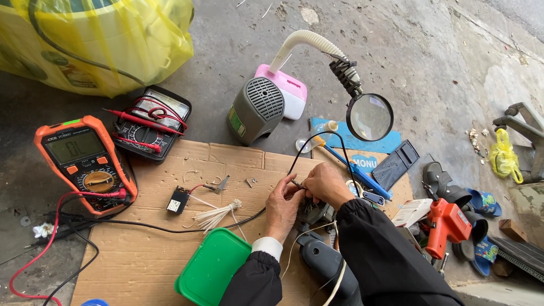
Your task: Dismantling an electric motor and its associated wiring using a power drill and pliers on a makeshift workbench.
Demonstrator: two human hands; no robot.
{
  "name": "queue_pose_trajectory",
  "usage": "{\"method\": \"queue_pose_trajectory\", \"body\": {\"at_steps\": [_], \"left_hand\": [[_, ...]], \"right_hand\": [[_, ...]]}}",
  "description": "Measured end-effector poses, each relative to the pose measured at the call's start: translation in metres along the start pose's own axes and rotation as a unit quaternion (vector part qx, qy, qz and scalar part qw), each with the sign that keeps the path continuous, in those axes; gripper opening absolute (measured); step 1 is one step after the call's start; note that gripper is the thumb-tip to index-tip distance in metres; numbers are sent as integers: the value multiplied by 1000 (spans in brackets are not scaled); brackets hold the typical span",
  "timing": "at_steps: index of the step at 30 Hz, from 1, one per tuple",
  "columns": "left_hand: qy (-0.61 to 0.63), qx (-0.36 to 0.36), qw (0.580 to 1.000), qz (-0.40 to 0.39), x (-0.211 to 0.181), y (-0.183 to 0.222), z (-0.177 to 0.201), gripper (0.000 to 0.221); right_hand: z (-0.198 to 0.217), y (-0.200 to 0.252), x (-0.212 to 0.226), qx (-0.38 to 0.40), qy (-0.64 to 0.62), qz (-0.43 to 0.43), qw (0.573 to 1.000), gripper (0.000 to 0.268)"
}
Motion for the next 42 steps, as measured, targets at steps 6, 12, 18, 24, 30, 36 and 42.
{"method": "queue_pose_trajectory", "body": {"at_steps": [6, 12, 18, 24, 30, 36, 42], "left_hand": [[3, 6, 1000, -9, -4, 0, 1, 56], [-11, 17, 1000, -14, 2, -4, -2, 56], [-20, 38, 999, -29, 1, -3, 3, 62], [-3, 71, 997, -42, 2, -2, 3, 70], [-42, 54, 996, -62, 6, -10, 8, 64], [-77, 56, 993, -67, -1, -14, 16, 68], [-120, 120, 984, -50, -4, -26, 14, 54]], "right_hand": [[7, 17, -10, -57, 11, 103, 993, 34], [6, 67, -13, -86, 3, 190, 978, 63], [-6, 69, -23, -88, 44, 194, 976, 65], [-3, 81, -21, -95, 88, 197, 972, 67], [6, 98, -11, -86, 63, 217, 970, 66], [2, 85, -16, -99, 64, 233, 965, 70], [93, 175, -67, -181, 1, 264, 947, 73]]}}
Point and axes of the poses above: each hand's wrist, its own y-axis away from the middle knuckle, its own z-axis out of the back of the hand, x = y × z, the point moved 2 cm from there along -y, towards the middle knuckle, and after that the axes turned 2 degrees about x, right-handed, at the moved point
